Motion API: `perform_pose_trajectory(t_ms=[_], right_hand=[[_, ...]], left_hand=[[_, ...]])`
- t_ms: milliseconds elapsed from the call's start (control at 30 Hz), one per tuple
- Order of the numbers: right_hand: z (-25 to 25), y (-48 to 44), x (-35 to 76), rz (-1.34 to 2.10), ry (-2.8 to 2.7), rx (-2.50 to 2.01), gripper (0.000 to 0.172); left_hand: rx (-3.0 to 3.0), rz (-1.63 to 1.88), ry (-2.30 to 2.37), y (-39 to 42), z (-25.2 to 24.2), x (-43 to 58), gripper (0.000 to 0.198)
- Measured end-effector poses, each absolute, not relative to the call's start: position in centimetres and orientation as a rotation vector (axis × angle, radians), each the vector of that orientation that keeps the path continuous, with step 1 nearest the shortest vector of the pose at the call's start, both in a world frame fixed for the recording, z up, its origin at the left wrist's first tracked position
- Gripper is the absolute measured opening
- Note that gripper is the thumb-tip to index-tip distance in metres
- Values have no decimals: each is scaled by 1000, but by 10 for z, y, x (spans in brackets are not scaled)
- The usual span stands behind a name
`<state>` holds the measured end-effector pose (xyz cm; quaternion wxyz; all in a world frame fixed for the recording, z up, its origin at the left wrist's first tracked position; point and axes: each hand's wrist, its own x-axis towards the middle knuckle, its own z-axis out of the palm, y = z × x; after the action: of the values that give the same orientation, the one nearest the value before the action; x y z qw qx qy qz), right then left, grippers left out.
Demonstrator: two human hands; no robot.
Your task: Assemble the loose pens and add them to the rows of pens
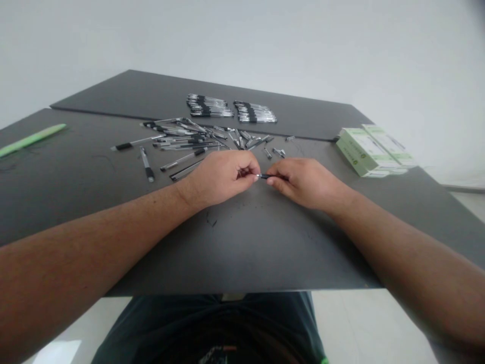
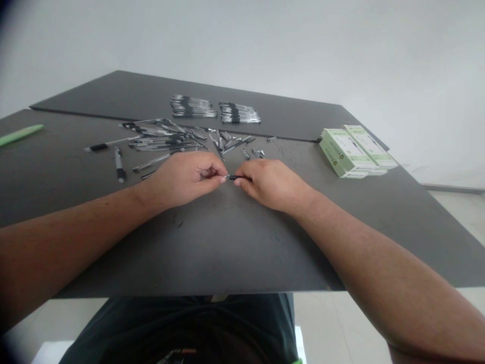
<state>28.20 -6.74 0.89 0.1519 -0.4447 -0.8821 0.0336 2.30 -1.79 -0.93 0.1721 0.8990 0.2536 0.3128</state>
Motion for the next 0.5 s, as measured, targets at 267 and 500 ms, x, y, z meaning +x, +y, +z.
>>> perform_pose_trajectory(t_ms=[267, 500], right_hand=[[10, -69, 283, 219, -2412, -1260, 22], [11, -67, 287, 153, -2453, -1232, 14]], left_hand=[[2546, 900, 742, -19, -10, 23, 9], [2527, 905, 782, -20, -7, 23, 10]])
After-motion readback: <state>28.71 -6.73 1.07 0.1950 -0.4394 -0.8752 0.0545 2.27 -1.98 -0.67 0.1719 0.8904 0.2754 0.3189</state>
